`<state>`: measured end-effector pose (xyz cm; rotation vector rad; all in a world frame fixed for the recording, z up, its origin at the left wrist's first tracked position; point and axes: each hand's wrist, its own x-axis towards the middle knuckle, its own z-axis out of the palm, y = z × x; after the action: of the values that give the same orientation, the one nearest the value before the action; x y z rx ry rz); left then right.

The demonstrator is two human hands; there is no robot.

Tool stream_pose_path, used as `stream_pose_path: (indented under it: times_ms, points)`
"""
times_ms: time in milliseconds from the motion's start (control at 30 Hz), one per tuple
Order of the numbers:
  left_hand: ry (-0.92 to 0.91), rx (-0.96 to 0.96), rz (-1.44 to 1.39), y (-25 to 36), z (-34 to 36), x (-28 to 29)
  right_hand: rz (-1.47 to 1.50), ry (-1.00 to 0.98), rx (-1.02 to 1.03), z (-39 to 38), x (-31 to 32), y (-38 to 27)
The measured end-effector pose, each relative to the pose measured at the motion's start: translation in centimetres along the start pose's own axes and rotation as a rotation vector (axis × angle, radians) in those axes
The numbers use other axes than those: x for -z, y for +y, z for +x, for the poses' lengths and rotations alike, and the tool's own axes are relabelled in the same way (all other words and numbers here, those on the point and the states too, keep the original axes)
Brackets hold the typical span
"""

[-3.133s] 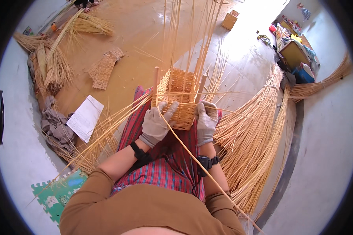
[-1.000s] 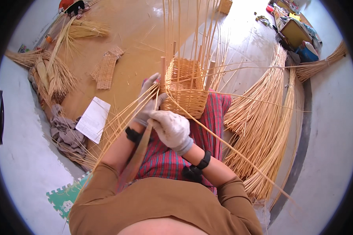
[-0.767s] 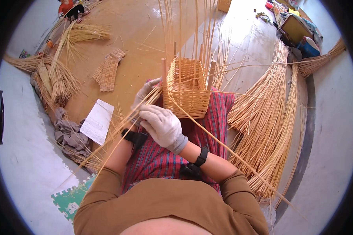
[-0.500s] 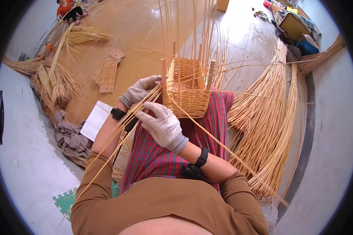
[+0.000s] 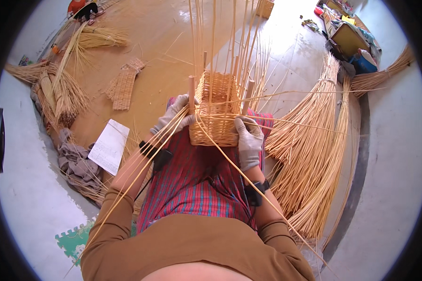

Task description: The person is weaving a rectangular basket from straw or willow strips around a set of vertical wooden posts.

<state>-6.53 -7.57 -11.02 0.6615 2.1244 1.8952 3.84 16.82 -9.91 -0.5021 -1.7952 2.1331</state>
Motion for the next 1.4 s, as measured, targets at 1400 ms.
stream_pose_path:
  times_ms: [1400]
  points:
    - [0.717,-0.1,-0.11,-2.7,-4.1,-5.4,-0.625,-0.335,0.473,-0.5,-3.5,-2.8]
